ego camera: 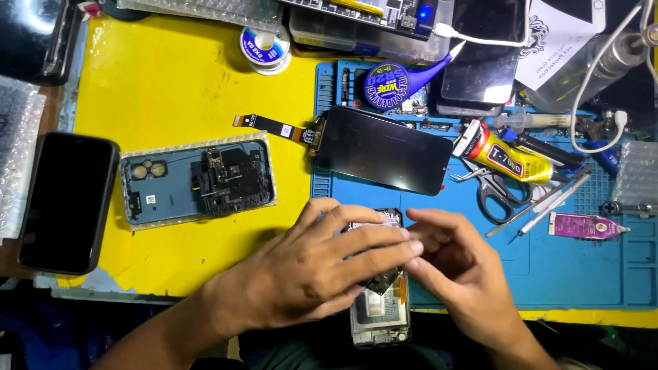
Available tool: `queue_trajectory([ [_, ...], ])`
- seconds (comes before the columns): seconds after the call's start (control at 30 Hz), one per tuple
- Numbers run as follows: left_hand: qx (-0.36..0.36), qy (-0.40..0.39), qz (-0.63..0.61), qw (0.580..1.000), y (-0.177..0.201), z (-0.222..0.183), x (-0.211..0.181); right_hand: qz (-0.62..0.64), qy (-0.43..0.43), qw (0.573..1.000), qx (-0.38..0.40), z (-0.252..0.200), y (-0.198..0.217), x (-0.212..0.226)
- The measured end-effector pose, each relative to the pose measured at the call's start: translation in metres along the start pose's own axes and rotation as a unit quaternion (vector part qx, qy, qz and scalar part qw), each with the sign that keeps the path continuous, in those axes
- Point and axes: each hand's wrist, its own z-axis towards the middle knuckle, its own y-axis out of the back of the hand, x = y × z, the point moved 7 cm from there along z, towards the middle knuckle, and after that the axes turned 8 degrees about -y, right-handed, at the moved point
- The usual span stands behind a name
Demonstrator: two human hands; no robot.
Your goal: Assembling internal components of a smartphone, including connecting ribbon cables and placing the battery into the frame.
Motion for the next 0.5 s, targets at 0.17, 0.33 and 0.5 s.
queue_trajectory([
  [0.17,-0.052,0.038,-0.043,0.997,-0.002,-0.006,0.022,0.043,0.027,0.999,0.001,0.012,0.005,0.003],
  [0.33,-0.162,0.142,-0.058,0.975,0.011,-0.015,0.034,0.020,0.007,0.995,-0.094,0.019,0.036,-0.001],
  [0.5,-0.103,0.150,-0.011,0.983,-0.013,-0.018,0.021,-0.094,0.041,0.982,-0.157,0.016,0.066,-0.002],
])
